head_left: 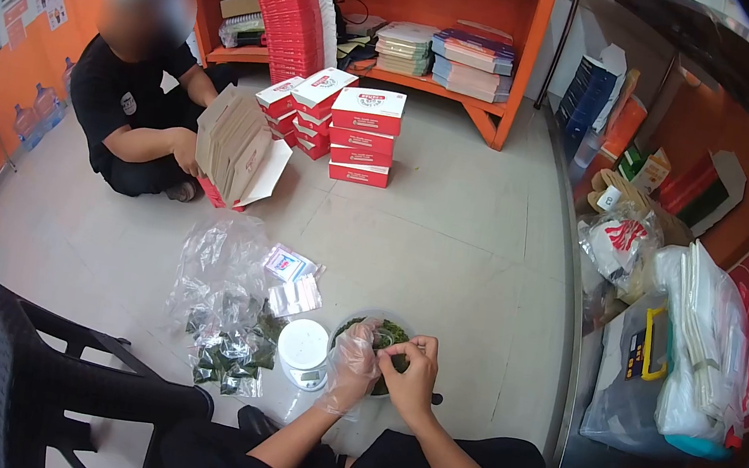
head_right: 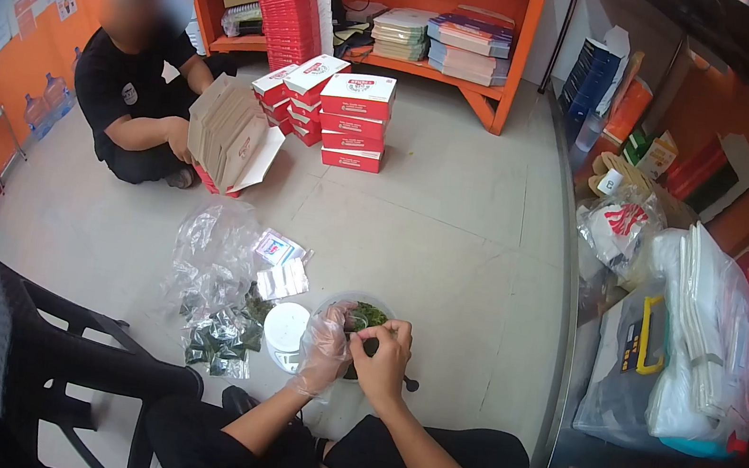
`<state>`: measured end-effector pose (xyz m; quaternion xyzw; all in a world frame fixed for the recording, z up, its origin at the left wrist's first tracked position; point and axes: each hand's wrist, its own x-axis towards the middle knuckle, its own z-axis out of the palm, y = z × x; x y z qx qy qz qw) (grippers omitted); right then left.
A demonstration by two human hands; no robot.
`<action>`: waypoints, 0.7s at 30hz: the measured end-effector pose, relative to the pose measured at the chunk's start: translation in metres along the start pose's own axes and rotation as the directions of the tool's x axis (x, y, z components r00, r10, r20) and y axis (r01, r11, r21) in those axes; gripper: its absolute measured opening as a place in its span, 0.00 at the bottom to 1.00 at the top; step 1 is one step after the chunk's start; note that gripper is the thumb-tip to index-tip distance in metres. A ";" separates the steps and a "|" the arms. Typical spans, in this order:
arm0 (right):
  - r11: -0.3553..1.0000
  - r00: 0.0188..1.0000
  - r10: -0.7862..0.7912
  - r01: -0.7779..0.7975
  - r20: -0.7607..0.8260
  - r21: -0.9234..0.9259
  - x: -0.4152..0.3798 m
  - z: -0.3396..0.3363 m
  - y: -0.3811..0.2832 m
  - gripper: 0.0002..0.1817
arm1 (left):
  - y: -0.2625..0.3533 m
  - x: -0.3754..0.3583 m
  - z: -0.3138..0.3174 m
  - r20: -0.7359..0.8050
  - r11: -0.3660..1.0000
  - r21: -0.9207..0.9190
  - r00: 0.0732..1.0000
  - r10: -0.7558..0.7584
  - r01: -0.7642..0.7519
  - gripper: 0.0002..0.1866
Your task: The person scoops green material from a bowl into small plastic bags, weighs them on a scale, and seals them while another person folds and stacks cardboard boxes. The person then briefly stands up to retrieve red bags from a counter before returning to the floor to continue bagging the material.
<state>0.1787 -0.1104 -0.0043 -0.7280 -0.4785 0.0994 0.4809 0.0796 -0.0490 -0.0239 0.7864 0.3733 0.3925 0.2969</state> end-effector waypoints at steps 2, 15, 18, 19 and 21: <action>0.986 0.995 0.070 -0.080 0.070 0.144 -0.001 -0.001 0.004 0.06 | 0.002 -0.001 -0.003 0.062 0.996 0.087 0.998 -0.008 0.003 0.32; 0.989 0.981 -0.082 0.101 0.178 -0.104 0.014 -0.026 0.005 0.05 | -0.019 0.005 -0.042 0.315 0.979 0.156 0.934 -0.172 0.128 0.26; 0.993 0.983 -0.100 0.110 0.153 -0.052 0.018 -0.036 -0.004 0.04 | -0.021 0.011 -0.040 0.267 0.945 0.153 0.909 -0.320 0.287 0.17; 0.992 0.985 -0.121 0.123 0.122 -0.007 0.019 -0.038 -0.006 0.05 | -0.021 0.011 -0.041 0.265 0.946 0.155 0.910 -0.317 0.285 0.17; 0.990 0.987 -0.135 0.133 0.091 0.038 0.019 -0.041 -0.009 0.05 | -0.012 0.011 -0.044 0.186 0.943 0.057 0.925 -0.332 0.327 0.13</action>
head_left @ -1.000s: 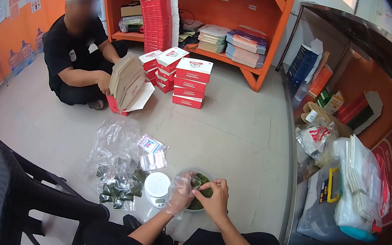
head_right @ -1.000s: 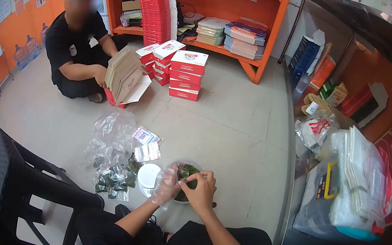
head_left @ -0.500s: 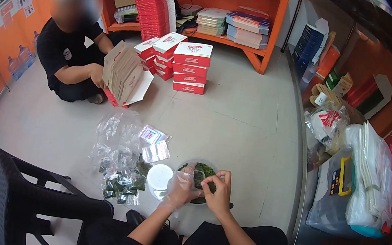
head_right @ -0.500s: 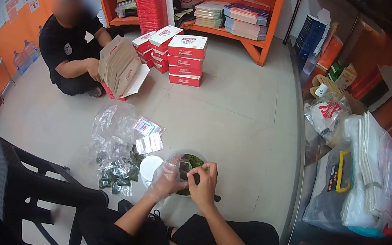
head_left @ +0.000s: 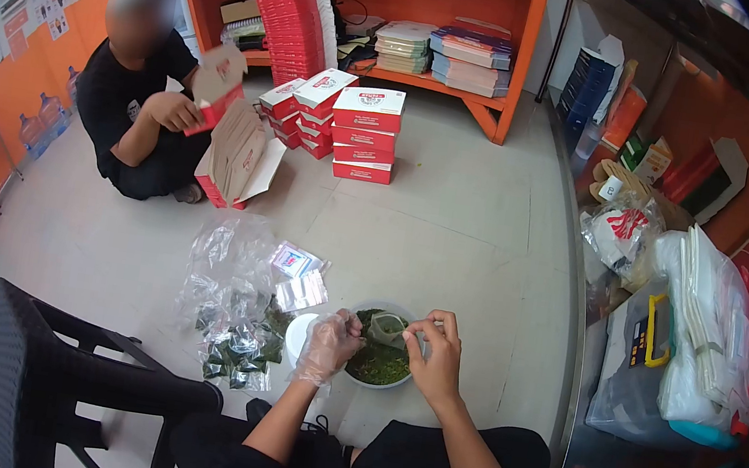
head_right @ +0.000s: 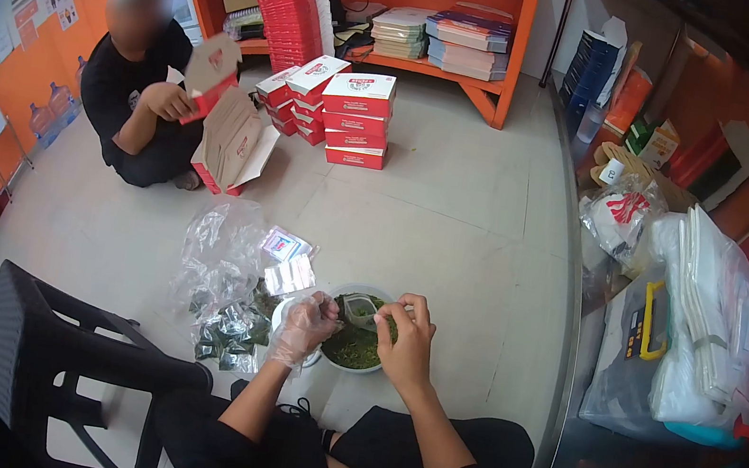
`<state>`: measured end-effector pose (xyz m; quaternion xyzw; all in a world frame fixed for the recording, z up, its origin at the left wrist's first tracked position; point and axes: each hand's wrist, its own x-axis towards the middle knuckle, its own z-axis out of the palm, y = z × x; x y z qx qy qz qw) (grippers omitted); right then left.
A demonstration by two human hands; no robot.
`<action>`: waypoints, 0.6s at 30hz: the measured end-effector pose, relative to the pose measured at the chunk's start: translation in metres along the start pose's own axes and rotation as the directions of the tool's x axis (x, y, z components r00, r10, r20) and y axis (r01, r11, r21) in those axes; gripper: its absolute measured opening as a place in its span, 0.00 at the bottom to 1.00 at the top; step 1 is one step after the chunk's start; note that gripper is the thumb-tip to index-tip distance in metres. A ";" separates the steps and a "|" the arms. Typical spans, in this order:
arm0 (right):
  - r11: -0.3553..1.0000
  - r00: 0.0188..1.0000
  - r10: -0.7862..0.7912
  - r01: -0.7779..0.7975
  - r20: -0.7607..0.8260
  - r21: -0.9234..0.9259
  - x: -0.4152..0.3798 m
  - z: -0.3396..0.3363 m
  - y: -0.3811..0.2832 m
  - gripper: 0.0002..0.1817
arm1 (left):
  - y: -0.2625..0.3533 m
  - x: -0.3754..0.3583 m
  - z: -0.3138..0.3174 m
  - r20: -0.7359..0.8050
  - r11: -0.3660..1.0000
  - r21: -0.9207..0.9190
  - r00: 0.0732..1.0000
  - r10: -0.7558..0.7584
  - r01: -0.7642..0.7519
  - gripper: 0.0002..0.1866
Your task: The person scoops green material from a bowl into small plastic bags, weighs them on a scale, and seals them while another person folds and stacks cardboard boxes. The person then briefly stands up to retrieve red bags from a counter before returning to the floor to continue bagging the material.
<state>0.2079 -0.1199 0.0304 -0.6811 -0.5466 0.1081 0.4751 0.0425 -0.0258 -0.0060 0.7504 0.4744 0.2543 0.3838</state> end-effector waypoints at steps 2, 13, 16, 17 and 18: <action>0.997 0.999 0.002 0.001 -0.037 0.074 -0.002 -0.001 -0.003 0.05 | -0.014 0.003 0.006 -0.052 0.953 0.168 0.964 0.262 -0.251 0.13; 0.994 0.997 0.049 -0.043 -0.059 0.100 0.000 -0.007 0.000 0.05 | -0.010 0.004 0.002 0.056 0.974 0.175 0.989 0.136 -0.144 0.05; 0.995 0.997 0.052 -0.047 -0.059 0.088 -0.002 -0.005 0.002 0.05 | -0.019 0.007 0.005 0.025 0.959 0.004 0.958 0.285 -0.285 0.05; 0.995 0.997 0.054 -0.049 -0.055 0.084 -0.001 -0.005 0.003 0.05 | -0.014 0.007 0.003 0.062 0.978 0.018 0.977 0.205 -0.207 0.06; 0.995 0.997 0.054 -0.049 -0.055 0.084 -0.001 -0.005 0.004 0.05 | -0.009 0.006 0.001 0.098 0.991 0.034 0.988 0.123 -0.127 0.07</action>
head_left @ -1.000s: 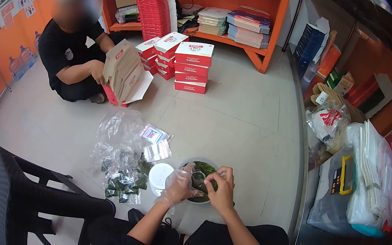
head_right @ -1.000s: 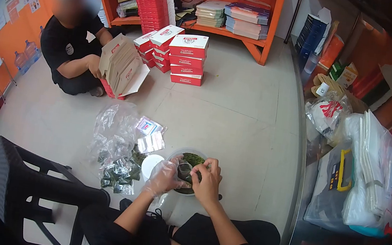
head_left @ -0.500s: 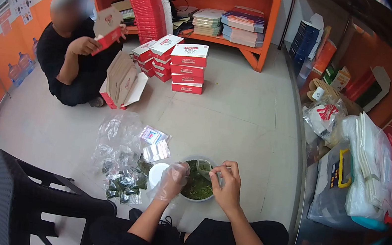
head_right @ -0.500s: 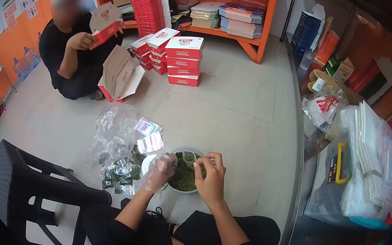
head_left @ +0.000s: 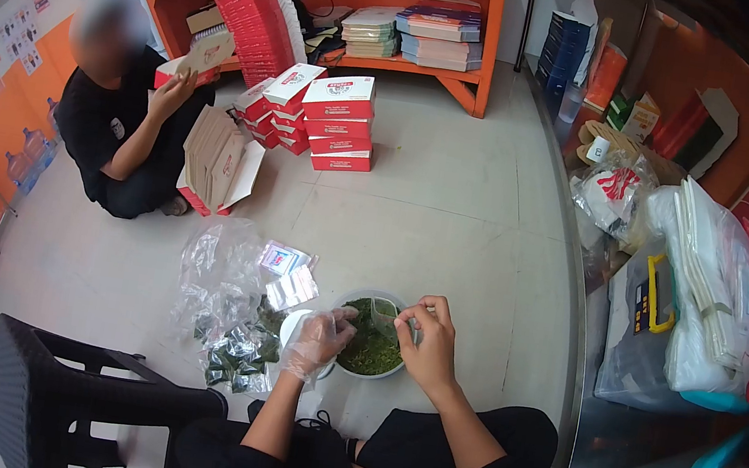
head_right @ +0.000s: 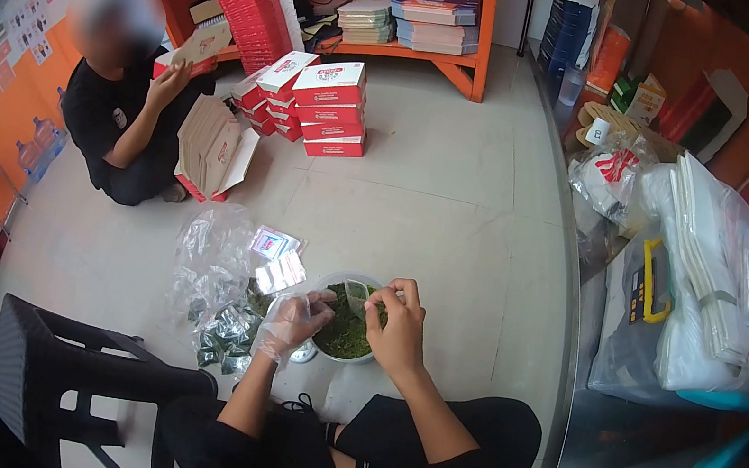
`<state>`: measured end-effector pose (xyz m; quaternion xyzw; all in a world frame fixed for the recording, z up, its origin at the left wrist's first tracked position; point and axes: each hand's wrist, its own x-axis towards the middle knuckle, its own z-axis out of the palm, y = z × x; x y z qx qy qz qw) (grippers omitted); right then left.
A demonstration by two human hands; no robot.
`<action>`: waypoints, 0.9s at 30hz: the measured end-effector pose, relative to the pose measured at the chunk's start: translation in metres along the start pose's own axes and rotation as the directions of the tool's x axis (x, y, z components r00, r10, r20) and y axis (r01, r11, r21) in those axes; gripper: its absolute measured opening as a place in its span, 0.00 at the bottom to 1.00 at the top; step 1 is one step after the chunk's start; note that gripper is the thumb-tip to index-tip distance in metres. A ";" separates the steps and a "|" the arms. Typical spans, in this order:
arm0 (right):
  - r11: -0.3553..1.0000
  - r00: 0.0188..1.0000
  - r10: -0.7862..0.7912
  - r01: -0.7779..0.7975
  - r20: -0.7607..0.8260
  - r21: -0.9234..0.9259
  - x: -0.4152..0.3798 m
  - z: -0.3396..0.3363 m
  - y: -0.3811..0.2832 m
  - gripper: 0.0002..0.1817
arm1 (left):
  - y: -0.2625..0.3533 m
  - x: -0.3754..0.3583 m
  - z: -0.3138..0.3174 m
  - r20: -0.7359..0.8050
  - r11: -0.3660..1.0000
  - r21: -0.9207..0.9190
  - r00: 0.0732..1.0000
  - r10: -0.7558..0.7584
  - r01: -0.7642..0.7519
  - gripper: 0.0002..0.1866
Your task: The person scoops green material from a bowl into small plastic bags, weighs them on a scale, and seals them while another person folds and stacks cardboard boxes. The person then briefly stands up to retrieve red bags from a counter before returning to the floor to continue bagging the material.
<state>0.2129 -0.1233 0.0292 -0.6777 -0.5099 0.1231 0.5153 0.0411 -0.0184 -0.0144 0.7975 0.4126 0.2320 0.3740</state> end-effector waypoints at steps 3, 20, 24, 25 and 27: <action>1.000 0.999 0.019 -0.019 0.025 -0.009 0.000 0.002 0.004 0.04 | 0.017 -0.002 -0.004 0.146 0.945 -0.131 0.949 -0.280 0.300 0.10; 0.997 0.998 -0.014 0.009 0.068 0.078 0.007 0.013 0.006 0.02 | 0.028 -0.005 -0.006 -0.150 0.911 -0.402 0.988 0.035 -0.094 0.13; 0.988 0.999 0.010 -0.016 0.039 0.152 0.005 0.027 0.011 0.02 | 0.020 -0.005 0.011 -0.090 0.957 -0.289 0.996 0.010 -0.035 0.19; 0.987 0.999 0.006 -0.013 0.045 0.159 0.005 0.029 0.011 0.02 | 0.017 -0.005 0.012 -0.099 0.932 -0.361 0.992 -0.078 0.037 0.22; 0.997 1.000 -0.022 0.020 0.022 0.072 0.004 0.028 0.005 0.01 | 0.019 -0.007 0.005 -0.114 0.933 -0.359 0.992 -0.056 0.012 0.24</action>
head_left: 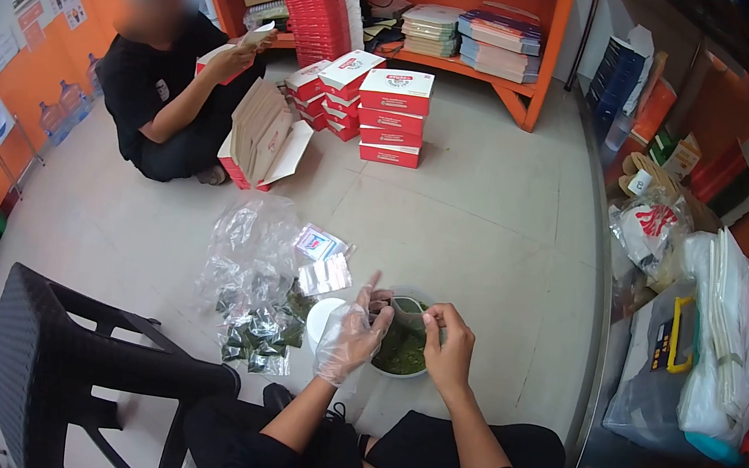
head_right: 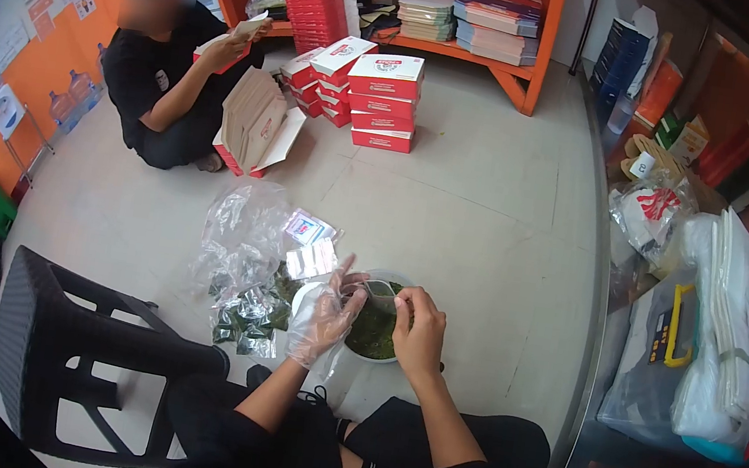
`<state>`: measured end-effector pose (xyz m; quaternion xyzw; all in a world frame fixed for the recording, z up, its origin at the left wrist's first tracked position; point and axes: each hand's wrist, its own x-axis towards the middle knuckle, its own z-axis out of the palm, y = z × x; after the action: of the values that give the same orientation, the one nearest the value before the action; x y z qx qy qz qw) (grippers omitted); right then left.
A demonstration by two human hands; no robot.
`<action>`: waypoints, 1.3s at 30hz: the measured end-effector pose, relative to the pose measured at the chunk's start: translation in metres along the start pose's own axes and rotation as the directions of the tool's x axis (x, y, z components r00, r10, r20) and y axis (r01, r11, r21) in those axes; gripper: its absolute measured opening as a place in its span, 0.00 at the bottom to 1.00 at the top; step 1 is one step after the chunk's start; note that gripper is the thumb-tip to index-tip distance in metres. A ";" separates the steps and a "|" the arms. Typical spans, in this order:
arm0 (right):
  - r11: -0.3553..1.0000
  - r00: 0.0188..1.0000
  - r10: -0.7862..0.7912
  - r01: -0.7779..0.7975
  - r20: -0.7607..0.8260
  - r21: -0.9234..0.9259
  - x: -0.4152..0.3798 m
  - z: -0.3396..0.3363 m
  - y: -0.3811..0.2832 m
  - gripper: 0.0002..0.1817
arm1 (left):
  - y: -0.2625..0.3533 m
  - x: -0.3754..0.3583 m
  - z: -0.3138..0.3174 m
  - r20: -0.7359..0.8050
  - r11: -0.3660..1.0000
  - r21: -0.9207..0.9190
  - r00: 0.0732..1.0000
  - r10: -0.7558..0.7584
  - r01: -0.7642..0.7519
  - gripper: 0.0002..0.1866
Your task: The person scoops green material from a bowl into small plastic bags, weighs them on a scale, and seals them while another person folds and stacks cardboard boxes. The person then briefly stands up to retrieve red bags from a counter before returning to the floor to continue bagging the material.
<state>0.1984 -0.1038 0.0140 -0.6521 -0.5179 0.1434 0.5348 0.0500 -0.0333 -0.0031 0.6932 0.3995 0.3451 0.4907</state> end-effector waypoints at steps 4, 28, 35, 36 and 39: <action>1.000 1.000 -0.011 0.011 0.010 0.003 -0.003 0.004 0.005 0.02 | 0.028 -0.003 -0.006 -0.013 0.951 0.304 0.998 0.063 -0.056 0.29; 0.978 0.989 0.138 -0.145 0.058 0.148 0.005 -0.011 -0.015 0.02 | 0.011 -0.012 0.003 -0.010 0.945 -0.318 0.997 0.076 -0.076 0.42; 0.781 0.947 0.308 -0.308 0.093 0.543 0.008 -0.021 -0.007 0.02 | 0.005 -0.009 -0.003 0.302 0.803 -0.520 0.942 -0.145 0.291 0.26; 0.885 0.967 0.255 -0.239 0.013 0.400 0.008 -0.021 -0.004 0.03 | 0.002 -0.008 -0.003 0.259 0.812 -0.509 0.950 -0.173 0.286 0.25; 0.961 0.989 0.126 -0.100 -0.084 0.258 0.011 -0.024 -0.011 0.03 | -0.006 -0.004 -0.009 0.187 0.757 -0.587 0.958 -0.218 0.287 0.24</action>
<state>0.2149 -0.1089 0.0362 -0.6135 -0.4301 0.2059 0.6295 0.0390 -0.0319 -0.0071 0.4556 0.3300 0.3478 0.7500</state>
